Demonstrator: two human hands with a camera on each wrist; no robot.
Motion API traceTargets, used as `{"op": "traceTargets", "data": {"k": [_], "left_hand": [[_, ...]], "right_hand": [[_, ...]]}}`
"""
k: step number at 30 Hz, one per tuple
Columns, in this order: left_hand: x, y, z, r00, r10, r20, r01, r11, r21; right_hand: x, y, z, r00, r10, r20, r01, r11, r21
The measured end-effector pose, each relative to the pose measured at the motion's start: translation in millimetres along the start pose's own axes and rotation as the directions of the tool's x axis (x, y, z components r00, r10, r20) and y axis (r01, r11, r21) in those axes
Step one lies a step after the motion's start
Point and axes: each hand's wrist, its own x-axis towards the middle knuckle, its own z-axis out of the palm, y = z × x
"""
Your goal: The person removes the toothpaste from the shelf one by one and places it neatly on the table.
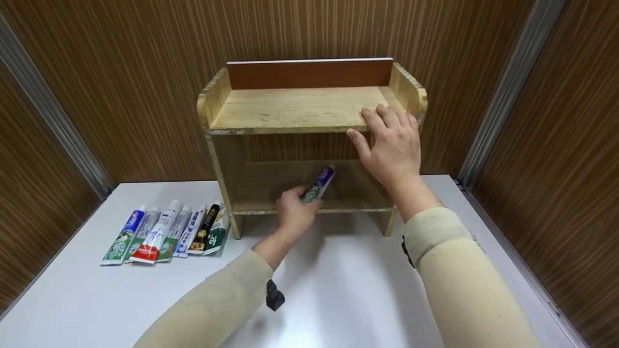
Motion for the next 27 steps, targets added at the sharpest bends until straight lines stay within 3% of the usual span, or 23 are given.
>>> {"op": "traceTargets", "data": {"k": [5,10,16,23,27], "left_hand": [[-3.9,-2.2,-15.5,0.999,0.002,0.046,-0.002,1.0,-0.012],[-7.8,-7.7,-33.9,0.996,-0.031,0.086,0.031,1.0,0.004],[-10.2,-12.1,-55.0,0.994,-0.051,0.101,0.052,0.999,-0.005],[-16.3,-15.0,-79.2,0.996,-0.019,0.084,0.017,1.0,0.023],[-20.5,-15.2,-94.1,0.994,-0.048,0.094,0.045,0.998,0.035]], "right_hand": [[0.8,0.5,0.7,1.0,-0.001,-0.001,0.001,1.0,-0.001],[0.3,-0.1,2.9,1.0,0.005,0.018,-0.005,1.0,-0.001],[2.2,-0.2,5.5,1.0,0.0,0.014,0.0,1.0,0.004],[3.2,-0.6,8.6,1.0,-0.009,0.009,0.009,1.0,0.011],[3.9,0.2,8.9,1.0,-0.008,0.015,0.008,1.0,0.009]]}}
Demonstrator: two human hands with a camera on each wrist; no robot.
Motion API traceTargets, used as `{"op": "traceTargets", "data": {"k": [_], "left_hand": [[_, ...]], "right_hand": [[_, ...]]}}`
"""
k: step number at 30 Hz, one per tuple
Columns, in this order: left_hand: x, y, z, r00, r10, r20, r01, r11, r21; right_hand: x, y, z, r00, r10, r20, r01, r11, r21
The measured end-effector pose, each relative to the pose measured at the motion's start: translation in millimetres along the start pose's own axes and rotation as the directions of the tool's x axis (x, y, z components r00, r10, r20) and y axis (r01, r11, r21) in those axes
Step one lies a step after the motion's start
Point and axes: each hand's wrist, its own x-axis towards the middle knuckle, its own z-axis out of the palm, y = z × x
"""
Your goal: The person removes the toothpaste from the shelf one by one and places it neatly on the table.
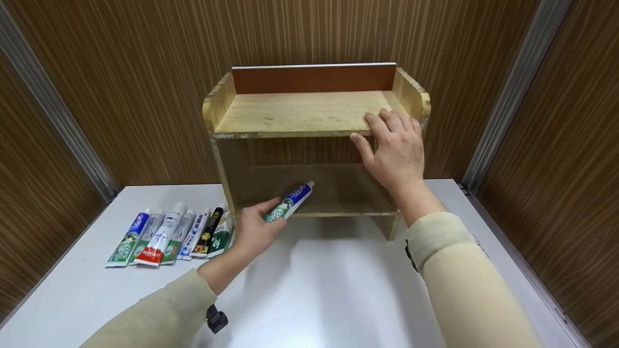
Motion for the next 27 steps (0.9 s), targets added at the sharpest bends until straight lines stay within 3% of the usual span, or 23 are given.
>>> {"op": "traceTargets", "data": {"k": [8,19,27], "left_hand": [[-11.5,-2.6,-27.9,0.998,-0.027,0.05,0.028,1.0,-0.009],[-26.5,-18.2,-70.2,1.0,-0.005,0.011,0.005,1.0,0.026],[-35.5,-31.9,-102.5,1.0,-0.008,0.017,0.006,0.997,0.083]], "right_hand": [[0.1,3.4,-5.8,0.999,0.029,0.024,-0.029,0.999,-0.013],[-3.0,6.8,-3.8,1.0,0.012,0.012,-0.012,1.0,-0.028],[-3.3,8.7,-2.5,1.0,0.006,0.003,-0.006,1.0,-0.026]]}}
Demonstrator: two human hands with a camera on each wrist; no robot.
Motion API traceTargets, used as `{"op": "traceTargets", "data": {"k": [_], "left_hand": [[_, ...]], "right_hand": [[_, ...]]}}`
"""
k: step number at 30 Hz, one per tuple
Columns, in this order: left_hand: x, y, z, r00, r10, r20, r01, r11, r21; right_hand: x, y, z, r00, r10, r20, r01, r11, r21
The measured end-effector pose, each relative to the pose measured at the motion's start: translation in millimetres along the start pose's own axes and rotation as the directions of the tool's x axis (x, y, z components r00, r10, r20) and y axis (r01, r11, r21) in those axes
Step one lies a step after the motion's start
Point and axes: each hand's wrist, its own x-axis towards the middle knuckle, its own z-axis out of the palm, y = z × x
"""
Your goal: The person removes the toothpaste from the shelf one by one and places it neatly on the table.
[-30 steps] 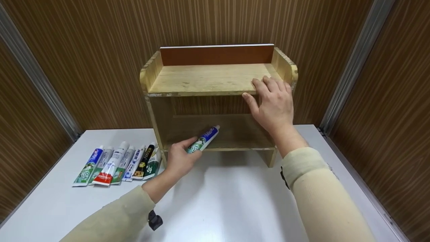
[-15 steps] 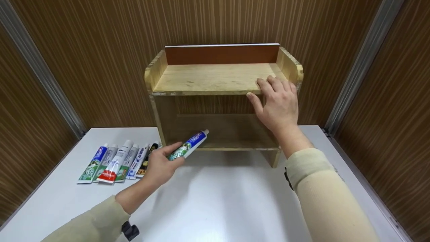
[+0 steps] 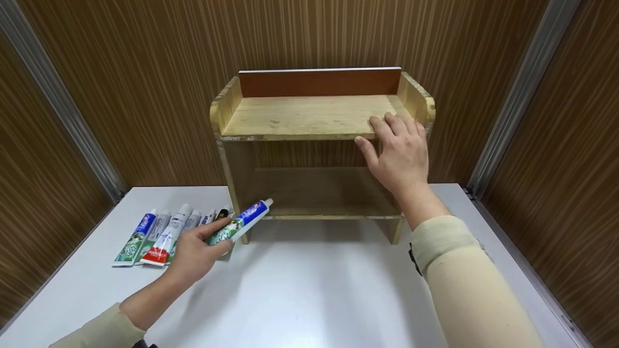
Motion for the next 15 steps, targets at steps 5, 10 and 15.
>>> {"op": "traceTargets", "data": {"k": [5,10,15], "left_hand": [[-9.0,-8.4,-21.9,1.0,-0.01,-0.009,0.01,0.999,0.041],[-17.3,-14.6,-43.6,0.999,-0.04,-0.022,0.041,0.999,0.032],[-23.4,-19.2,-63.9,0.998,-0.048,-0.033,0.05,0.997,0.06]], "right_hand": [[0.1,-0.7,0.8,1.0,0.009,0.007,-0.009,1.0,0.01],[-0.3,-0.9,1.1,1.0,0.003,-0.002,-0.003,1.0,0.018],[-0.1,0.2,1.6,1.0,0.004,-0.003,-0.004,1.0,0.006]]}}
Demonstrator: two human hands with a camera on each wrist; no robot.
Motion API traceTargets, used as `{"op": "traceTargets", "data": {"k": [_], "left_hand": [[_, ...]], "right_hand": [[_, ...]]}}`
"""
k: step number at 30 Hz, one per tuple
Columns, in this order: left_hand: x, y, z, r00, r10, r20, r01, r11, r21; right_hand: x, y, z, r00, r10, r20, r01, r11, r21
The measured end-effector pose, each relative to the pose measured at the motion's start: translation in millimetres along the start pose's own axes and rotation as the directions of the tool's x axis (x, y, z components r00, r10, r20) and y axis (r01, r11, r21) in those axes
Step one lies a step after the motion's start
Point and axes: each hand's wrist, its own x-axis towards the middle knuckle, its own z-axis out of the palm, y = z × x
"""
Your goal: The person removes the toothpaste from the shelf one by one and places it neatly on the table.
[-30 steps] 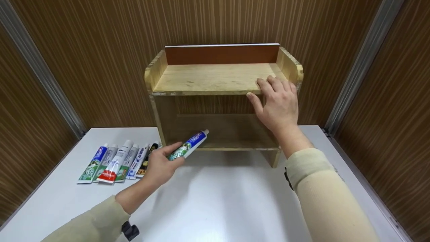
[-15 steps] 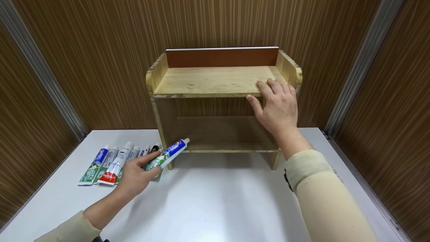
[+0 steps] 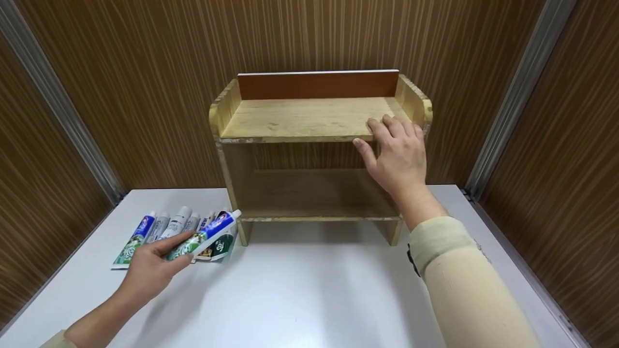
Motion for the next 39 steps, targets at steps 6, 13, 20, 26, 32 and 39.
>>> {"op": "traceTargets", "data": {"k": [6,13,20,26,32,39], "left_hand": [[-6.6,-8.4,-22.8,1.0,-0.014,-0.009,0.014,0.999,0.037],[-10.6,-19.6,-49.5,0.995,-0.094,-0.026,0.095,0.994,0.052],[-2.0,-34.1,-73.3,0.987,-0.144,-0.077,0.15,0.985,0.081],[12.9,-50.0,-91.2,0.971,-0.201,-0.128,0.215,0.971,0.104],[25.6,-73.6,-104.6,0.956,-0.218,-0.194,0.243,0.964,0.113],[42.2,-92.1,-119.1,0.936,-0.238,-0.26,0.273,0.956,0.108]], "right_hand": [[-0.9,-0.9,1.4,1.0,0.011,0.017,-0.01,1.0,-0.011],[-1.0,-1.3,3.1,1.0,0.004,0.008,-0.004,1.0,-0.01],[-2.6,0.2,5.7,1.0,0.009,0.007,-0.009,1.0,-0.015],[-3.0,0.6,11.6,1.0,0.01,0.008,-0.01,1.0,-0.011],[-4.6,0.9,18.6,1.0,0.006,0.011,-0.006,1.0,-0.009],[-1.9,3.7,21.0,1.0,-0.01,-0.011,0.01,1.0,-0.009]]}}
